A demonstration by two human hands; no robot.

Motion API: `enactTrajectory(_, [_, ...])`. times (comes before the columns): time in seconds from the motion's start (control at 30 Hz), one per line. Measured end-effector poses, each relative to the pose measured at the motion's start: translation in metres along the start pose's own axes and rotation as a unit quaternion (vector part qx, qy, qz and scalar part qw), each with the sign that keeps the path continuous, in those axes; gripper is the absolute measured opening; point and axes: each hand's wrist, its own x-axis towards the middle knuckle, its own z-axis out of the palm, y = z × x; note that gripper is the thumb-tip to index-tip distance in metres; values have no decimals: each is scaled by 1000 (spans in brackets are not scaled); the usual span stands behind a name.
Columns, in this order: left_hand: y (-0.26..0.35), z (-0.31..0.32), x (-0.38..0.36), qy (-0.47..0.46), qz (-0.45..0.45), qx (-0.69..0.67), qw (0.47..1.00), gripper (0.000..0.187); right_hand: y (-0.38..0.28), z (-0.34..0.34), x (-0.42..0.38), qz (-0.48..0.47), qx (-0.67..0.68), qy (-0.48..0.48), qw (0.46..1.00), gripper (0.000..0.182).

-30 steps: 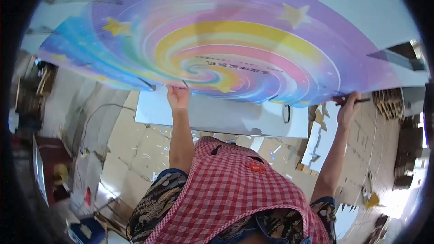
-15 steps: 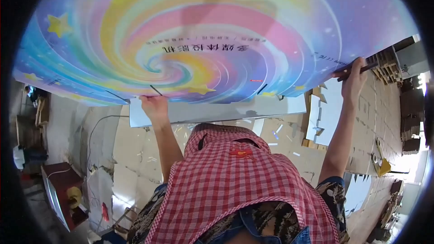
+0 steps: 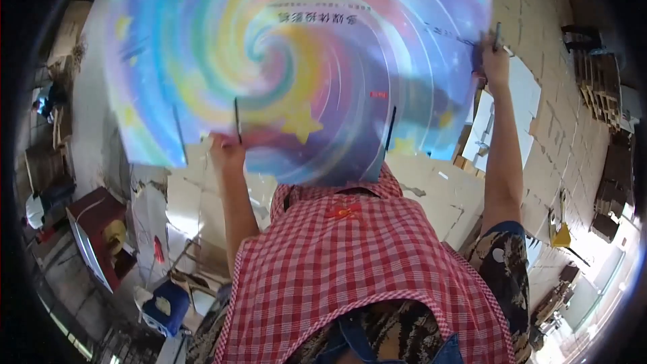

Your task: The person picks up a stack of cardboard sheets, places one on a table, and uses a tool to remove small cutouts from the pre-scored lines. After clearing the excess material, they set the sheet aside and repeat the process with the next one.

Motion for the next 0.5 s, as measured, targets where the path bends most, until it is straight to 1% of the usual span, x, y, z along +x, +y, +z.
enactTrajectory(0.03, [-14, -18, 30, -44, 15, 78, 996, 20, 20, 3, -13, 7, -6, -15, 1000, 47])
enactTrajectory(0.07, [-22, -31, 60, -92, 28, 153, 983, 16, 31, 1, -29, 6, 14, -20, 1000, 46])
enactTrajectory(0.1, [-30, -36, 74, -146, 43, 221, 963, 14, 38, -5, -42, -2, 39, -20, 999, 45])
enactTrajectory(0.13, [-27, -35, 76, -140, 46, 220, 964, 14, 39, -7, -60, -8, 62, -21, 998, 45])
enactTrajectory(0.2, [-19, -27, 60, -99, 11, 192, 976, 14, 46, -29, -101, -14, 50, 11, 999, 30])
enactTrajectory(0.23, [-19, -25, 56, -80, -5, 176, 981, 15, 62, -37, -115, 29, 93, 20, 995, 30])
enactTrajectory(0.27, [-17, -32, 53, -68, 1, 178, 982, 15, 86, -43, -132, 73, 133, 24, 988, 29])
enactTrajectory(0.33, [-6, -39, 51, -79, -1, 350, 933, 21, 138, -46, -165, 164, 217, 18, 962, 29])
enactTrajectory(0.37, [0, -41, 50, -84, -2, 431, 898, 24, 144, -45, -185, 231, 173, -14, 957, 30])
enactTrajectory(0.4, [4, -45, 41, -74, 4, 432, 899, 24, 143, -43, -207, 299, 124, -49, 945, 31])
enactTrajectory(0.47, [-1, -51, 4, -66, 98, 539, 834, 35, 128, -31, -244, 356, 118, -147, 915, 33])
enactTrajectory(0.5, [-3, -59, -10, -64, 139, 590, 793, 41, 128, -20, -259, 363, 139, -213, 896, 34])
